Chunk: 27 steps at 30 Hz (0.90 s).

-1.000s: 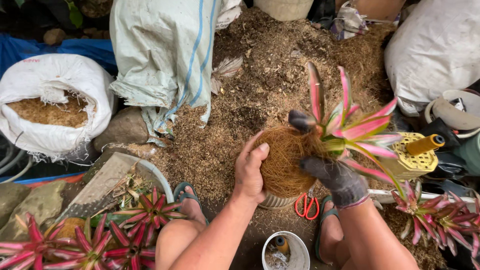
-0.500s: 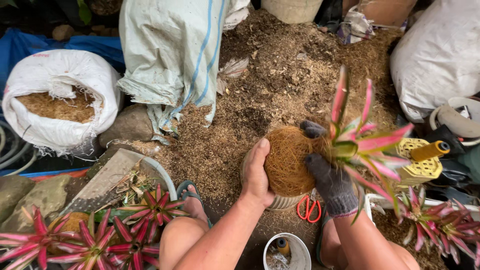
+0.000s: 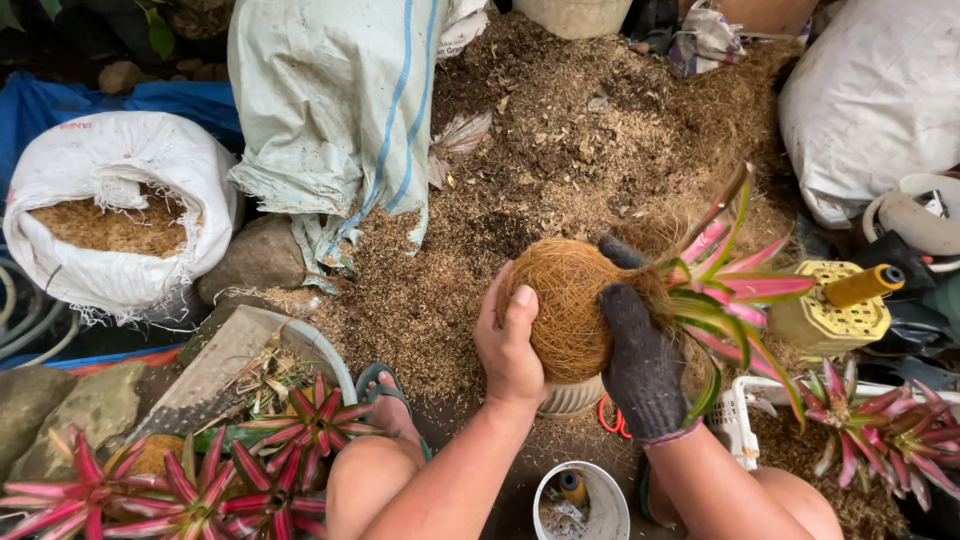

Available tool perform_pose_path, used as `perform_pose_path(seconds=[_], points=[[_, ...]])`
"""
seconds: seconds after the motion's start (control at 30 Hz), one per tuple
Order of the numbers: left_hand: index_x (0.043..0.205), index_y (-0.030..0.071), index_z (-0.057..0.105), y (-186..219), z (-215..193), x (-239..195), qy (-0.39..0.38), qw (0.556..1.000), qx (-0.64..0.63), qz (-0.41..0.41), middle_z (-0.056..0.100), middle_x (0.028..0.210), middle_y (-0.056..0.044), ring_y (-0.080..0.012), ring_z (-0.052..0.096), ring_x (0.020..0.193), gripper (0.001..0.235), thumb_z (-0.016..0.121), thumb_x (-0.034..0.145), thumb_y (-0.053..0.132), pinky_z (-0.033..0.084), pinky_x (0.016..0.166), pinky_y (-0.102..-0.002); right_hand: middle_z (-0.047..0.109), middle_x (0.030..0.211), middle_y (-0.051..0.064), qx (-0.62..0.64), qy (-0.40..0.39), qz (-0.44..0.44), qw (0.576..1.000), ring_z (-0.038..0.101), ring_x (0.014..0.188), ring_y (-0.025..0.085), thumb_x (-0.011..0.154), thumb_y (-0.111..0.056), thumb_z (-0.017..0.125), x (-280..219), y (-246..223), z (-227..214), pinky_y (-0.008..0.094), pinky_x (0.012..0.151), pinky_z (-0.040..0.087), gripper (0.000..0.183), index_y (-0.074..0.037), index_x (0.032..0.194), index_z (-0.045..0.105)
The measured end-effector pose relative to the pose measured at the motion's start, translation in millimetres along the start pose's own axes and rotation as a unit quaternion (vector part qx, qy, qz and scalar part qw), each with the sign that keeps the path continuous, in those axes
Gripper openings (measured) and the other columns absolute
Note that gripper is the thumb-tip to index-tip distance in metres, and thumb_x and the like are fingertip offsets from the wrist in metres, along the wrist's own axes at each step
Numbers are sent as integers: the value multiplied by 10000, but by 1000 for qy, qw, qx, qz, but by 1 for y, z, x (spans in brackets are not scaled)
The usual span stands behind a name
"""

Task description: The person wraps a bromeliad plant in a coconut husk, using a gloved hand to press and smooth the husk around the plant's base. The person rotates the plant to ensure even coverage and occasionally adjusts the position of the leaves.

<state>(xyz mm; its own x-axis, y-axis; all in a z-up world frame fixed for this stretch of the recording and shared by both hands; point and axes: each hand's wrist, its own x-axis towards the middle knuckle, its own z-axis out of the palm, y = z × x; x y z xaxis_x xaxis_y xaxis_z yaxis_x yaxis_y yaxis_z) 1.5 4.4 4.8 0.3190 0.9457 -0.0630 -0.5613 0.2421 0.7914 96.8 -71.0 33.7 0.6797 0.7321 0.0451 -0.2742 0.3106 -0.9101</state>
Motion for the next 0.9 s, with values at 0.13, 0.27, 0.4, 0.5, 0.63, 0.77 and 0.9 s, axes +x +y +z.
perform_pose_path(seconds=[0.13, 0.27, 0.4, 0.5, 0.63, 0.77, 0.9], points=[[1436, -67, 514, 0, 5, -3, 20, 998, -49, -25, 648, 1280, -173, -268, 633, 1168, 726, 669, 858, 345, 518, 1025, -414, 681, 1195, 149, -18, 25, -5, 1000, 665, 1054, 221, 948, -194, 661, 3, 4, 5, 369, 927, 571, 460, 19, 1349, 587], [1417, -71, 519, 6, 7, 0, 13, 997, -76, -18, 640, 1263, -196, -278, 642, 1144, 680, 646, 865, 307, 523, 1015, -438, 767, 1101, 177, -329, 150, 188, 913, 727, 994, 284, 932, -397, 667, 5, 4, -5, 397, 912, 543, 509, 16, 1228, 703], [1412, -57, 526, 0, 8, -6, 56, 996, -50, 49, 643, 1316, -173, -259, 635, 1192, 616, 574, 904, 289, 493, 1055, -397, 721, 1126, 200, -384, 113, 9, 916, 685, 1028, 324, 854, -383, 738, -2, 24, -4, 442, 912, 516, 563, 43, 1214, 656], [1387, -56, 535, 1, 11, -7, 36, 995, -77, 55, 640, 1295, -177, -275, 635, 1174, 570, 535, 939, 296, 500, 1039, -419, 748, 1109, 175, -347, 101, 28, 932, 713, 1019, 300, 826, -360, 721, 0, 25, -1, 418, 912, 538, 542, 21, 1206, 658], [1387, -50, 553, 5, 13, -5, 21, 996, -64, 60, 641, 1284, -175, -281, 630, 1161, 576, 508, 962, 336, 500, 1020, -429, 696, 1181, 174, -326, 33, -66, 942, 689, 1083, 288, 724, -282, 799, -6, 22, 2, 411, 947, 541, 669, 28, 1276, 583], [1394, -34, 511, 3, 21, -13, 60, 992, -112, 20, 634, 1263, -173, -309, 625, 1149, 601, 507, 962, 385, 503, 1007, -471, 682, 1266, 153, -275, -1, -57, 960, 686, 1154, 268, 695, -244, 839, -6, 25, 1, 397, 1007, 552, 789, 6, 1369, 514], [1440, 61, 493, 21, 24, -7, -32, 988, -149, -17, 630, 1359, -117, -277, 615, 1251, 686, 508, 924, 512, 475, 1078, -463, 578, 1377, 165, -183, -69, -150, 969, 602, 1266, 287, 683, -238, 859, 9, 11, -9, 399, 1082, 516, 929, 10, 1456, 407]])
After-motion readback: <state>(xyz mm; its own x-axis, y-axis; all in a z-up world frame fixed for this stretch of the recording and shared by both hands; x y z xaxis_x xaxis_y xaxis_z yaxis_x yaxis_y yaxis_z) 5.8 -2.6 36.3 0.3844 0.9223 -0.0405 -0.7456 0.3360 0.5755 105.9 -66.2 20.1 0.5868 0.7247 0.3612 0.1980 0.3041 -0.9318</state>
